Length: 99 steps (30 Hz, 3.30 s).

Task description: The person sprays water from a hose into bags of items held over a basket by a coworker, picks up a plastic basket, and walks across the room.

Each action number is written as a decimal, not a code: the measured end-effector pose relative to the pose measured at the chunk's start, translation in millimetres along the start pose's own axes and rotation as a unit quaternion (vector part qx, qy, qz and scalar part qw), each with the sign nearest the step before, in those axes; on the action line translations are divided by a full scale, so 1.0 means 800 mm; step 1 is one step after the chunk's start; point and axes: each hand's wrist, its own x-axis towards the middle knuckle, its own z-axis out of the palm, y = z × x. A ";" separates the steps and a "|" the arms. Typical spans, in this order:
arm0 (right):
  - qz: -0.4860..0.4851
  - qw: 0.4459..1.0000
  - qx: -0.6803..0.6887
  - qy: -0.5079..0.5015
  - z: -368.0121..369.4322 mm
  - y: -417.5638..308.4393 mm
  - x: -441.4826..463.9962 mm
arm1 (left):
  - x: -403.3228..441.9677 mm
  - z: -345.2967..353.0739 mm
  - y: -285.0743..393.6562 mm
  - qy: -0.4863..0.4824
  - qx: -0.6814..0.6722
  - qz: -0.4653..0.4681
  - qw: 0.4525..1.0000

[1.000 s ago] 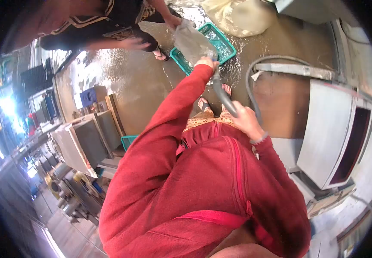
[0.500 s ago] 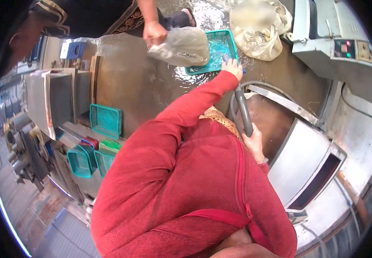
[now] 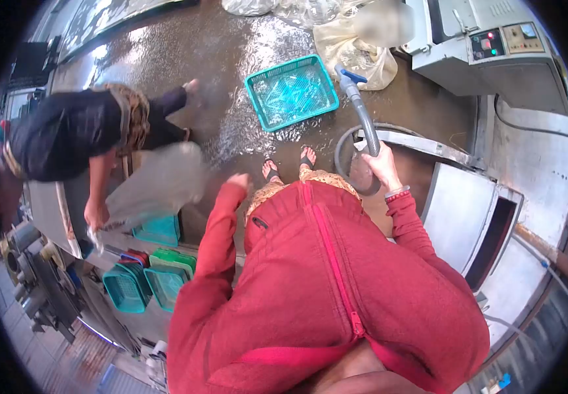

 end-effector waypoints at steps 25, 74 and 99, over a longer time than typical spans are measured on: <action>-0.010 0.992 0.101 0.068 -0.023 0.065 -0.013 | 0.147 0.007 -0.014 0.054 -0.027 -0.078 0.995; 0.112 0.975 -0.031 0.191 0.110 -0.005 -0.028 | 0.726 -0.337 0.544 0.100 0.188 0.207 0.955; 0.119 0.974 -0.060 0.181 0.093 -0.047 -0.031 | 0.784 -0.335 0.573 0.114 0.157 0.225 0.955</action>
